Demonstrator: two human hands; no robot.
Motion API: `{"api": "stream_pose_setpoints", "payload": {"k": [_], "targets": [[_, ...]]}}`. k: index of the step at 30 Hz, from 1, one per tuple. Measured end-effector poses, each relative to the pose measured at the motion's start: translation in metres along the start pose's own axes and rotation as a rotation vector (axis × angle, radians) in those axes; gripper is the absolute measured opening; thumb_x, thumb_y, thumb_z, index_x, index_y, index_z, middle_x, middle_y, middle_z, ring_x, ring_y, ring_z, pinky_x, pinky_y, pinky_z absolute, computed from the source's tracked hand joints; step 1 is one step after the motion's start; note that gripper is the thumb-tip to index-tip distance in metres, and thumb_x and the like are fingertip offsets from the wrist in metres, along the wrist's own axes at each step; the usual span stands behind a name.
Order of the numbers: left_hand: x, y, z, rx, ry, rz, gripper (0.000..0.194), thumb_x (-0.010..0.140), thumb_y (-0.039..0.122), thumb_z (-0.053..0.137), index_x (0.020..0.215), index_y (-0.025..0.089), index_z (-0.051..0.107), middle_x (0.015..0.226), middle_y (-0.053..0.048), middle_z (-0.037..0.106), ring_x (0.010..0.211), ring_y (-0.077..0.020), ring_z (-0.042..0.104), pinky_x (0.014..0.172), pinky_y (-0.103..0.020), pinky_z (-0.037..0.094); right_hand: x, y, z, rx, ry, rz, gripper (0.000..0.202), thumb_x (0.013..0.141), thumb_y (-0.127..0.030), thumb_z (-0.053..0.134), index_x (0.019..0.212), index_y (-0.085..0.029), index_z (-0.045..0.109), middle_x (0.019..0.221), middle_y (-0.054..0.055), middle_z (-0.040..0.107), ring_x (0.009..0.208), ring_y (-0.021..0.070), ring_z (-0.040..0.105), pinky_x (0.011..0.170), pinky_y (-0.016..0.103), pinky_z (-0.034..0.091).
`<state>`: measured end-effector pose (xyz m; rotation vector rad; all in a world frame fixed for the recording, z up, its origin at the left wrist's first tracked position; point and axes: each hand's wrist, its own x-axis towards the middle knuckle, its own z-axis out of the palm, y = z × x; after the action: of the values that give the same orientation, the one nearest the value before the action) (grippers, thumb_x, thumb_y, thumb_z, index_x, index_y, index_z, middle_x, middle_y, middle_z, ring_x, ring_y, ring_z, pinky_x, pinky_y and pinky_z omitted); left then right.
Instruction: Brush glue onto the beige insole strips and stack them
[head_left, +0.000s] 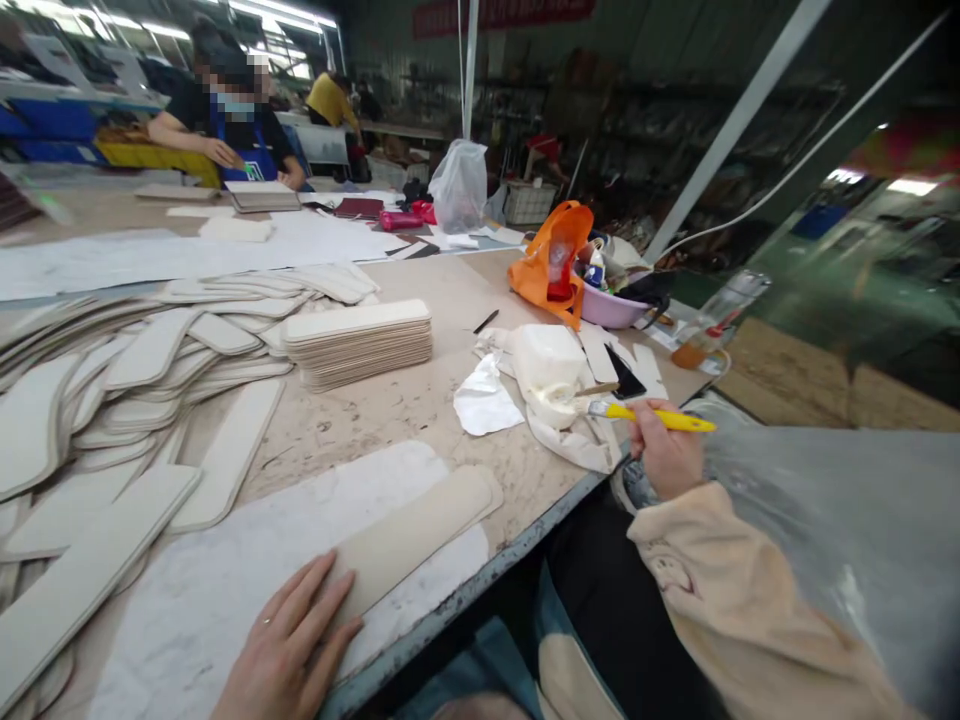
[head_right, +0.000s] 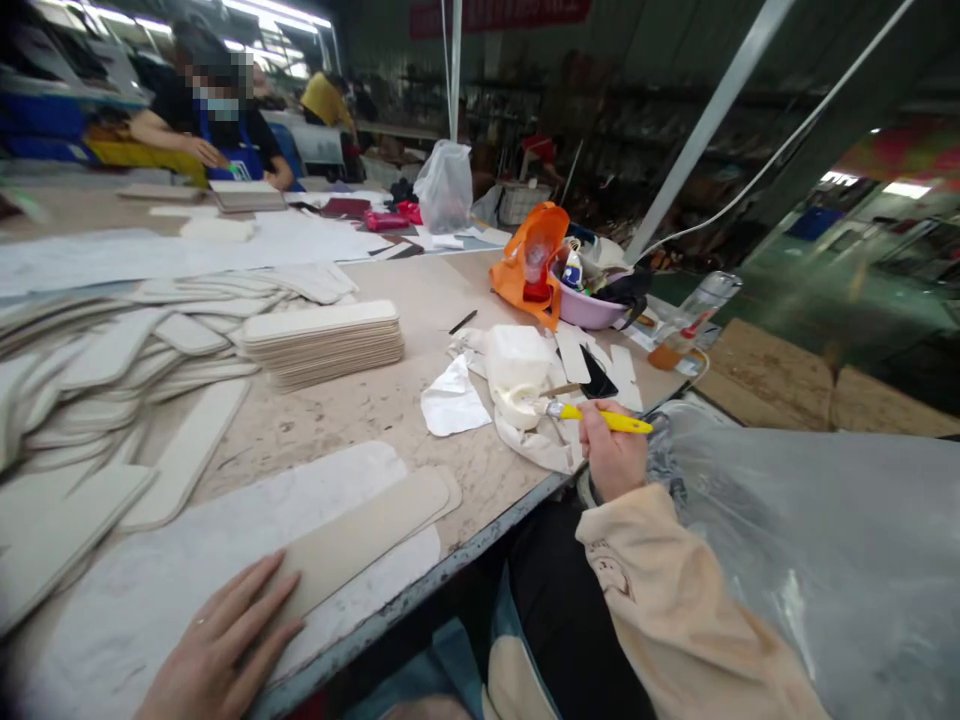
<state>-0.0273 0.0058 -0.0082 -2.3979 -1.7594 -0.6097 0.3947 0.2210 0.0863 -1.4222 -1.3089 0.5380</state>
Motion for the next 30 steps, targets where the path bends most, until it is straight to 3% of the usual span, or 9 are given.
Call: {"api": "stream_pose_setpoints", "payload": {"k": [3, 8, 13, 17, 23, 30], "targets": [[-0.003, 0.001, 0.001, 0.006, 0.036, -0.028, 0.041, 0.090, 0.042, 0.050, 0.125, 0.021, 0.056, 0.142, -0.012, 0.047, 0.121, -0.0287, 0.053, 0.097, -0.044, 0.050, 0.011, 0.007, 0.003, -0.113, -0.060, -0.030, 0.039, 0.084, -0.058, 0.052, 0.086, -0.020, 0.058, 0.054, -0.003, 0.051, 0.041, 0.0115, 0.044, 0.039, 0.024, 0.034], [-0.020, -0.005, 0.001, 0.009, 0.108, -0.115, 0.035, 0.090, 0.042, 0.048, 0.117, 0.023, 0.061, 0.120, -0.010, 0.061, 0.104, -0.0234, 0.062, 0.089, -0.036, 0.054, 0.029, 0.010, 0.018, -0.389, -0.156, -0.124, 0.043, 0.087, -0.059, 0.042, 0.081, -0.020, 0.059, 0.055, 0.000, 0.056, 0.052, 0.0159, 0.053, 0.052, 0.026, 0.039], [-0.035, -0.016, -0.003, -0.016, 0.096, -0.082, 0.031, 0.089, 0.037, 0.050, 0.113, 0.024, 0.063, 0.114, -0.007, 0.064, 0.099, -0.0199, 0.064, 0.087, -0.031, 0.053, 0.041, 0.011, 0.034, -0.503, -0.253, -0.185, 0.047, 0.085, -0.061, 0.038, 0.070, -0.021, 0.057, 0.057, 0.004, 0.060, 0.060, 0.0190, 0.057, 0.059, 0.029, 0.039], [-0.034, -0.016, -0.005, -0.017, 0.104, -0.042, 0.029, 0.089, 0.032, 0.049, 0.113, 0.023, 0.064, 0.115, -0.006, 0.064, 0.099, -0.0191, 0.064, 0.089, -0.029, 0.052, 0.047, 0.013, 0.033, -0.439, -0.227, -0.138, 0.045, 0.084, -0.060, 0.042, 0.070, -0.020, 0.057, 0.053, 0.002, 0.058, 0.055, 0.0169, 0.055, 0.057, 0.028, 0.039], [-0.029, -0.012, -0.010, 0.000, 0.103, -0.012, 0.029, 0.089, 0.029, 0.049, 0.112, 0.021, 0.064, 0.114, -0.007, 0.064, 0.098, -0.0189, 0.064, 0.087, -0.029, 0.053, 0.046, 0.018, 0.023, -0.063, -0.140, 0.068, 0.043, 0.082, -0.062, 0.051, 0.080, -0.019, 0.058, 0.051, -0.004, 0.050, 0.038, 0.0096, 0.040, 0.038, 0.023, 0.032], [-0.016, -0.005, -0.019, 0.001, 0.118, 0.064, 0.026, 0.089, 0.030, 0.050, 0.107, 0.021, 0.066, 0.108, -0.007, 0.067, 0.097, -0.0198, 0.064, 0.085, -0.030, 0.054, 0.030, 0.017, 0.016, -0.156, -0.190, 0.107, 0.047, 0.082, -0.065, 0.051, 0.080, -0.018, 0.058, 0.053, -0.002, 0.054, 0.041, 0.0099, 0.047, 0.039, 0.021, 0.040]]}}
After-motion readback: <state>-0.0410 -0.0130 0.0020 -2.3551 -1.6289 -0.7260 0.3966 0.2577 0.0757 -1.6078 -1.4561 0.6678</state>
